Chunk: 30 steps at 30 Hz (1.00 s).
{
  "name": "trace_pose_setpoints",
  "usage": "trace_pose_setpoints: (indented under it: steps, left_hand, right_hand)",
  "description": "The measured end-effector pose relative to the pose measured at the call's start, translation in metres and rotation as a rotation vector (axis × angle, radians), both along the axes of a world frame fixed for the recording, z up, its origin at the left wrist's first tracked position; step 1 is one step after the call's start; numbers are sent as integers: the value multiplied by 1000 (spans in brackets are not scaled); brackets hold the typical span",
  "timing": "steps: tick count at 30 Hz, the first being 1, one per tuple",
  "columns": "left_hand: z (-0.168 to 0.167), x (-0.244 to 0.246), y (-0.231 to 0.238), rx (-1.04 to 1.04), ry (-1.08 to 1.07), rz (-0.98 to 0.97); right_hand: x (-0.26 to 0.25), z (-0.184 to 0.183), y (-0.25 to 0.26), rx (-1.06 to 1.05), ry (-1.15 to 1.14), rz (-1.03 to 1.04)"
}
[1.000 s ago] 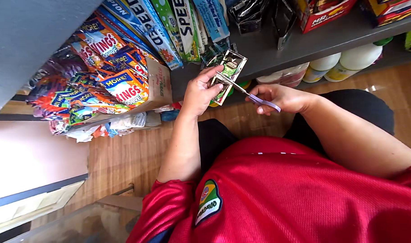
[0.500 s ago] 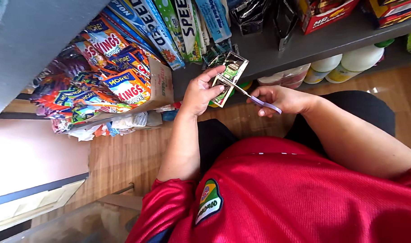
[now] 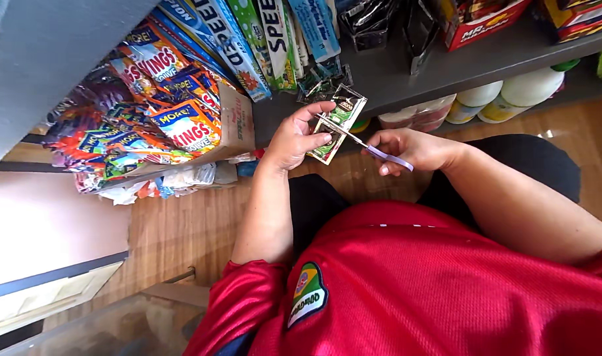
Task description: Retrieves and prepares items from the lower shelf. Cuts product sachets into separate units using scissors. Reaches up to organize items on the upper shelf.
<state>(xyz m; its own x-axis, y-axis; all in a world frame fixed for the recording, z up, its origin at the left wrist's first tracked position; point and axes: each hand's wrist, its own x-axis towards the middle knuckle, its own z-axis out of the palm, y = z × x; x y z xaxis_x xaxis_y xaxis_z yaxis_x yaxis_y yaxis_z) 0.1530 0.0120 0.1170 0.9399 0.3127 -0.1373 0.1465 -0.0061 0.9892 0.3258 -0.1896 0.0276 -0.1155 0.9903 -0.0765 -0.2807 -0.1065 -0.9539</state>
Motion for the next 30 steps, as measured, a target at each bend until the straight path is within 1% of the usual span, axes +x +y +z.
trace_pose_setpoints:
  steps: [11,23,30]
  left_hand:
    - [-17,-1,-6,-189,-59,-34]
    - [-17,0,-7,-186,-56,-50]
    - [-20,1,-16,-214,-9,-41]
  right_hand:
    - [-3,-4,1,25,4,1]
    - [-4,-6,1,43,10,-1]
    - [-7,-6,2,41,4,-13]
